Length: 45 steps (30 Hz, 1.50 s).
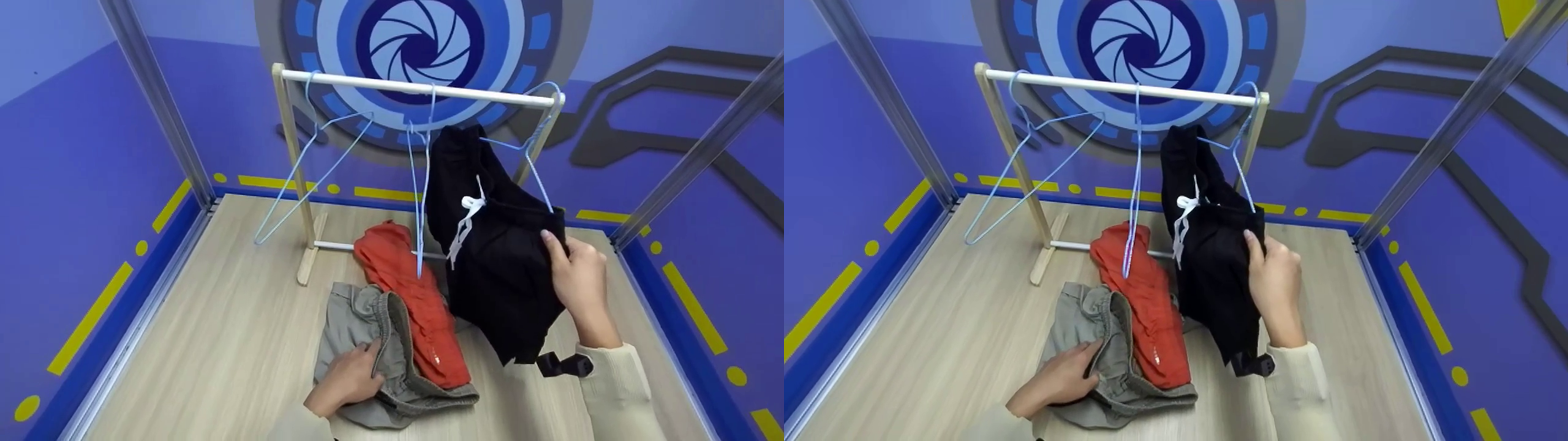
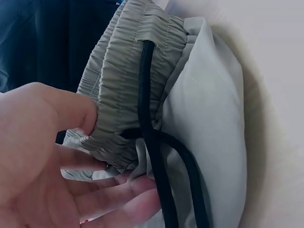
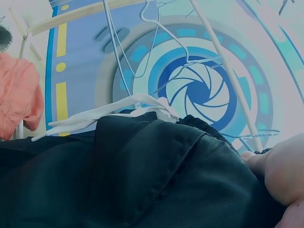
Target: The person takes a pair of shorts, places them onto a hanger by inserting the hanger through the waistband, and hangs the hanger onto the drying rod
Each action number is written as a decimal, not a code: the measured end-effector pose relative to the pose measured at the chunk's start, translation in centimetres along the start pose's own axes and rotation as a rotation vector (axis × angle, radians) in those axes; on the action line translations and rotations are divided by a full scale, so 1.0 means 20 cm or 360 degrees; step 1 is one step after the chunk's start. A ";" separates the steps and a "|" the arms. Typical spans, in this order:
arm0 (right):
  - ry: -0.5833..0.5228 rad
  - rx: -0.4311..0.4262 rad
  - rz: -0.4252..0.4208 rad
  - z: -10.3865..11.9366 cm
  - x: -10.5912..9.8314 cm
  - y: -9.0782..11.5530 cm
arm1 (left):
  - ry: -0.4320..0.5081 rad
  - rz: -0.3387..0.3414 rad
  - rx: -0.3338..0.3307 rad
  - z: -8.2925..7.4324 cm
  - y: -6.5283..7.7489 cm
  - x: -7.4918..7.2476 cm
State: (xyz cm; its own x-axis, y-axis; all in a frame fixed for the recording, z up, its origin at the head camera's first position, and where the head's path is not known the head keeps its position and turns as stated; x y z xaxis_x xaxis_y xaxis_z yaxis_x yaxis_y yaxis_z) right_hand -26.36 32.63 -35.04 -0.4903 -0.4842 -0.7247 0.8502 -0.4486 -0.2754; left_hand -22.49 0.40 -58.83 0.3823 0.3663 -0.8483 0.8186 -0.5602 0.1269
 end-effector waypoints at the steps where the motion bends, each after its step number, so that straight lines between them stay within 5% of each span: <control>1: 0.0001 -0.0001 0.0009 0.00 0.01 0.00 | -0.0001 -0.0005 0.0008 0.00 0.00 0.00; 13: 0.0047 0.0003 0.0069 -0.01 0.08 -0.01 | -0.0147 -0.0322 0.0125 -0.02 -0.02 -0.05; 35: 0.0065 -0.0038 0.0304 -0.06 0.13 0.03 | -0.0175 -0.0388 0.0180 0.01 0.01 -0.13; 45: 0.0053 0.0011 0.0374 -0.15 0.16 0.08 | -0.0142 -0.0564 0.0254 -0.04 0.02 -0.18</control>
State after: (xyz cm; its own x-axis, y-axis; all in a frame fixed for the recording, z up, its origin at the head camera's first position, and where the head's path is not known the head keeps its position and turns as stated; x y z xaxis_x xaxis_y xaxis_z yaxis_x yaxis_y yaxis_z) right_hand -26.00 32.52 -39.74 -0.2723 -0.5508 -0.7890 0.9389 -0.3315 -0.0926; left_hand -23.21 -0.54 -55.24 0.0439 0.4956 -0.8674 0.8136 -0.5216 -0.2569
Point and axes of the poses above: each hand's wrist, its own y-axis away from the middle knuckle, its own x-axis out of the palm, z = x × y, the point moved 7 cm from there along -y, towards the middle knuckle, and after that the axes turned 7 degrees about x, right-handed, at the moved point
